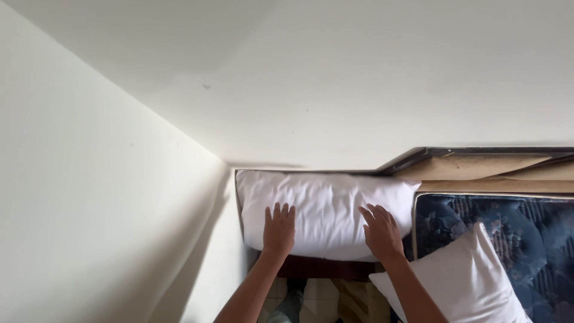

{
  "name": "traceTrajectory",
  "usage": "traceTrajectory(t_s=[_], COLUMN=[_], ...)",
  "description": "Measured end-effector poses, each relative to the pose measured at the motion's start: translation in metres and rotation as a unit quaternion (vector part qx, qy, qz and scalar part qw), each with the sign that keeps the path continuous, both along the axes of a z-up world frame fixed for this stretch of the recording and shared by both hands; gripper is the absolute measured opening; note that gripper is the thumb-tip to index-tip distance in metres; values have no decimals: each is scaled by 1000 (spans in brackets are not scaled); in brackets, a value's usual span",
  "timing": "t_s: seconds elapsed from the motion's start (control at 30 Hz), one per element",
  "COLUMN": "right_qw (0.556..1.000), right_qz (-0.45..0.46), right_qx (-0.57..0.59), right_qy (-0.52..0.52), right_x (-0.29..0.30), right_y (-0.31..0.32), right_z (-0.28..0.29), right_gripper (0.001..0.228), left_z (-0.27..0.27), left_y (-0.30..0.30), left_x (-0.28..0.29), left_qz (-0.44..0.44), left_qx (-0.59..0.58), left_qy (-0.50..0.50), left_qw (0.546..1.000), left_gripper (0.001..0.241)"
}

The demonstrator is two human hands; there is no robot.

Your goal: The person arranges two white pillows against the headboard of a bed. They then gather a white sheet from the mattress, fold it into a bundle, and carry it out of the room. The person returns to the bed and begins to spread a white sheet over the mattress.

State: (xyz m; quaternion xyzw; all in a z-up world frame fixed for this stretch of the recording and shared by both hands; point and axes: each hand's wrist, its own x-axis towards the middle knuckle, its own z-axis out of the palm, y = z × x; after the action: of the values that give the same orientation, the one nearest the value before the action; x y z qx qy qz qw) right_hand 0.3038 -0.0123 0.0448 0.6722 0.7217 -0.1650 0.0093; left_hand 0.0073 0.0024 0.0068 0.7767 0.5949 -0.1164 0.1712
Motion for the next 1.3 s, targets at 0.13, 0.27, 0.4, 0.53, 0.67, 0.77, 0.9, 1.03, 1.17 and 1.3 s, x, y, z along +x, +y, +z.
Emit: traceTrajectory(t_s=[0.13, 0.27, 0.4, 0.53, 0.67, 0.77, 0.9, 1.03, 1.17, 1.3], right_qw=[1000, 999, 996, 990, 979, 966, 937, 905, 883, 865], right_qz=[-7, -30, -76, -139, -200, -260, -347, -425, -469, -499], right_qx=[9, 31, 32, 22, 19, 11, -21, -31, -35, -41], right_qy=[13, 20, 28, 22, 13, 11, -8, -12, -7, -1], right_x=[12, 38, 70, 105, 148, 181, 216, 241, 254, 260], right_y=[-11, -34, -65, -103, -156, -200, -265, -323, -372, -408], right_z=[6, 6, 18, 40, 54, 63, 72, 81, 82, 67], right_gripper=[53, 54, 56, 57, 56, 55, 55, 56, 55, 55], left_z=[21, 44, 62, 65, 58, 62, 68, 87, 65, 45], left_y=[-2, -5, -11, -24, -45, -65, -101, -135, -175, -204], left_x=[19, 51, 92, 145, 207, 262, 328, 382, 419, 441], left_qz=[-7, -37, -77, -127, -198, -250, -321, -387, -420, -449], left_qx=[26, 35, 26, 28, 25, 18, -4, -21, 11, 19], left_qy=[-28, -57, -75, -86, -87, -78, -69, -65, -143, -166], left_qw=[999, 997, 994, 988, 976, 965, 945, 920, 896, 878], left_gripper=[69, 71, 70, 69, 68, 68, 71, 70, 57, 56])
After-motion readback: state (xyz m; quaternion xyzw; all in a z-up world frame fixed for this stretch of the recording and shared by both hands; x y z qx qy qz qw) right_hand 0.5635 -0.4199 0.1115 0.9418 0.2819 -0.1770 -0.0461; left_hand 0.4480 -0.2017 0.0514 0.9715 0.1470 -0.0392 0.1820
